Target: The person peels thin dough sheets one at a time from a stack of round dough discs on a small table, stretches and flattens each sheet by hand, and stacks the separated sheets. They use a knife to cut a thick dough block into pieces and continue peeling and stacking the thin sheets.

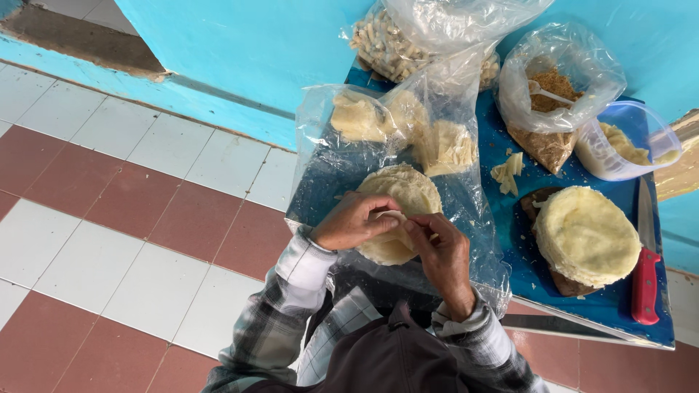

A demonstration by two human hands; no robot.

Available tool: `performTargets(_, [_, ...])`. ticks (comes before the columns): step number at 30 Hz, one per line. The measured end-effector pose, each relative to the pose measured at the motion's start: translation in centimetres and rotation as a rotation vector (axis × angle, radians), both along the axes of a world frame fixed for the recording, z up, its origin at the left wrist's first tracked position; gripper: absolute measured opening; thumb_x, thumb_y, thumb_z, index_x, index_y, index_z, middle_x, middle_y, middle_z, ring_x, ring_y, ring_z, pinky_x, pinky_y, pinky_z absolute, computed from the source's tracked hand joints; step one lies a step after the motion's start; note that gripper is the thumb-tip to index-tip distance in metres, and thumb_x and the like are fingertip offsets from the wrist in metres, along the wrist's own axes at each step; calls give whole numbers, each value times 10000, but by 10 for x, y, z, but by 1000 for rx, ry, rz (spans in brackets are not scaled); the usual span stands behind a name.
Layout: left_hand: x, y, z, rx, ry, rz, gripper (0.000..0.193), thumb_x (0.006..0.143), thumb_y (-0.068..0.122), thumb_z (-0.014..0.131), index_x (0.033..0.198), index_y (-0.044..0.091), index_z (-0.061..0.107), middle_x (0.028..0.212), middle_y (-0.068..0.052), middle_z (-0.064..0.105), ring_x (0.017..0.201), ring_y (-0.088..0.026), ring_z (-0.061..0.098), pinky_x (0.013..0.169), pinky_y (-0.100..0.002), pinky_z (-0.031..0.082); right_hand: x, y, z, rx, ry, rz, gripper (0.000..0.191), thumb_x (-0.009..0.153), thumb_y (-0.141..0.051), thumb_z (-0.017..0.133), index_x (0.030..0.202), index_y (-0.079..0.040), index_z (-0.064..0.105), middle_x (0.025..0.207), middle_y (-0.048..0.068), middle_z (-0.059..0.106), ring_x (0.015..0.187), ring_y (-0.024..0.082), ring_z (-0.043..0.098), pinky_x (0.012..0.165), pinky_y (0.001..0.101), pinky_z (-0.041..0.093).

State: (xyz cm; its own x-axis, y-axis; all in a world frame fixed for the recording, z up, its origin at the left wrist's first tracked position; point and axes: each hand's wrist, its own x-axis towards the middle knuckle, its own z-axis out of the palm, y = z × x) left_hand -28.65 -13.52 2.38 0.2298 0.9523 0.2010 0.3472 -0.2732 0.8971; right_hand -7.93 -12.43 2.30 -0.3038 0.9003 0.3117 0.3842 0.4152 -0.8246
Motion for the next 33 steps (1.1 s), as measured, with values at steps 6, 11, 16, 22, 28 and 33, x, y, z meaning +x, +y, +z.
performTargets(6, [7,9,-8,-156,-57,66,178,952,164,694,1068,38,742,930,-47,780,845,-102,742,748,-280,578,3,-8,12,606,-251,-15,304,862,-130,817,1155,-154,742,1042,33,676,826,207,650,690,350,551])
performTargets(11, [7,17,-20,-170,-352,-69,139,1028,72,622,1132,19,698,1068,-50,734,997,-124,690,870,-281,568,7,-3,20,756,-379,33,351,814,-116,819,1155,-185,772,1034,6,678,828,211,628,675,361,542])
performTargets(16, [3,17,-21,-153,-292,-66,169,1017,67,592,1152,28,686,1121,-50,720,1057,-132,691,907,-286,564,9,2,18,629,-326,92,185,848,-124,808,1021,-135,741,1034,13,683,832,217,646,672,369,542])
performTargets(22, [2,12,-15,-162,-227,-22,187,1040,95,583,1191,31,674,1108,-52,709,1018,-134,660,873,-292,547,18,0,24,539,-315,165,140,878,-95,767,1000,-61,710,1016,59,681,866,255,676,687,384,562])
performTargets(28, [6,11,-11,-128,-323,-94,232,982,25,621,1210,-10,643,1164,-84,690,1069,-149,678,940,-303,570,16,-4,26,254,-247,5,247,811,-217,846,954,-55,727,877,70,695,677,192,654,547,346,537])
performTargets(33, [9,9,-11,-189,-351,-167,293,997,28,586,1288,13,614,1212,-87,711,1124,-167,711,976,-310,576,5,15,10,62,-193,72,300,781,-254,880,919,-45,714,778,51,697,616,127,636,534,295,522])
